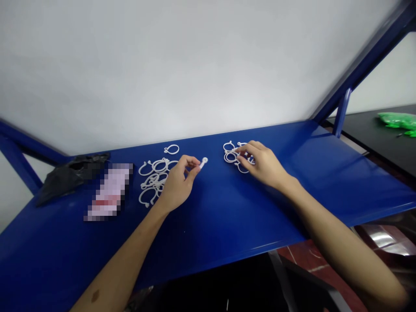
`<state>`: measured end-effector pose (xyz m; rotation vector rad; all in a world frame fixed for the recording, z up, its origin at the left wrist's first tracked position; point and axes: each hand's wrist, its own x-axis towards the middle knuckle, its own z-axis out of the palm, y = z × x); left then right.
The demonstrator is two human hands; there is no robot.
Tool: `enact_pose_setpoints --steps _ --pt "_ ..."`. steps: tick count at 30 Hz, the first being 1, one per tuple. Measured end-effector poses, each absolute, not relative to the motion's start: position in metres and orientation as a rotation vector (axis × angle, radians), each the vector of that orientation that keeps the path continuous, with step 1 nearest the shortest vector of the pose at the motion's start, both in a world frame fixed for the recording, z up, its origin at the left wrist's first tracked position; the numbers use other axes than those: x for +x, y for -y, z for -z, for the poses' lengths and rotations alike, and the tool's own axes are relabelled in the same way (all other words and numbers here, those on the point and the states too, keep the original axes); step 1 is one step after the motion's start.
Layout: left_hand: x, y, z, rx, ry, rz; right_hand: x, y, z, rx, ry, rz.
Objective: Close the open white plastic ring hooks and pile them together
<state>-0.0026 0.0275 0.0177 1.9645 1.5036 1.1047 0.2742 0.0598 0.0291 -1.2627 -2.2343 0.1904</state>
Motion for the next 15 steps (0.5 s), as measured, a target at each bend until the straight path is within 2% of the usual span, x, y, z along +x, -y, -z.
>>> enact_pose_setpoints --steps 7,11,15 --pt "0.015 -0.014 -0.016 1.309 -0.806 -1.081 0.224 -0.030 -0.011 -1.000 2.010 -0.899" --pt "0.022 -0.012 -0.012 1.156 -0.734 -1.107 0.211 -0.026 -0.002 -0.926 1.747 -1.275" --pt "0.025 -0.012 -0.005 1.160 -0.847 -1.141 0.209 -0.027 0.002 -0.863 1.660 -1.348"
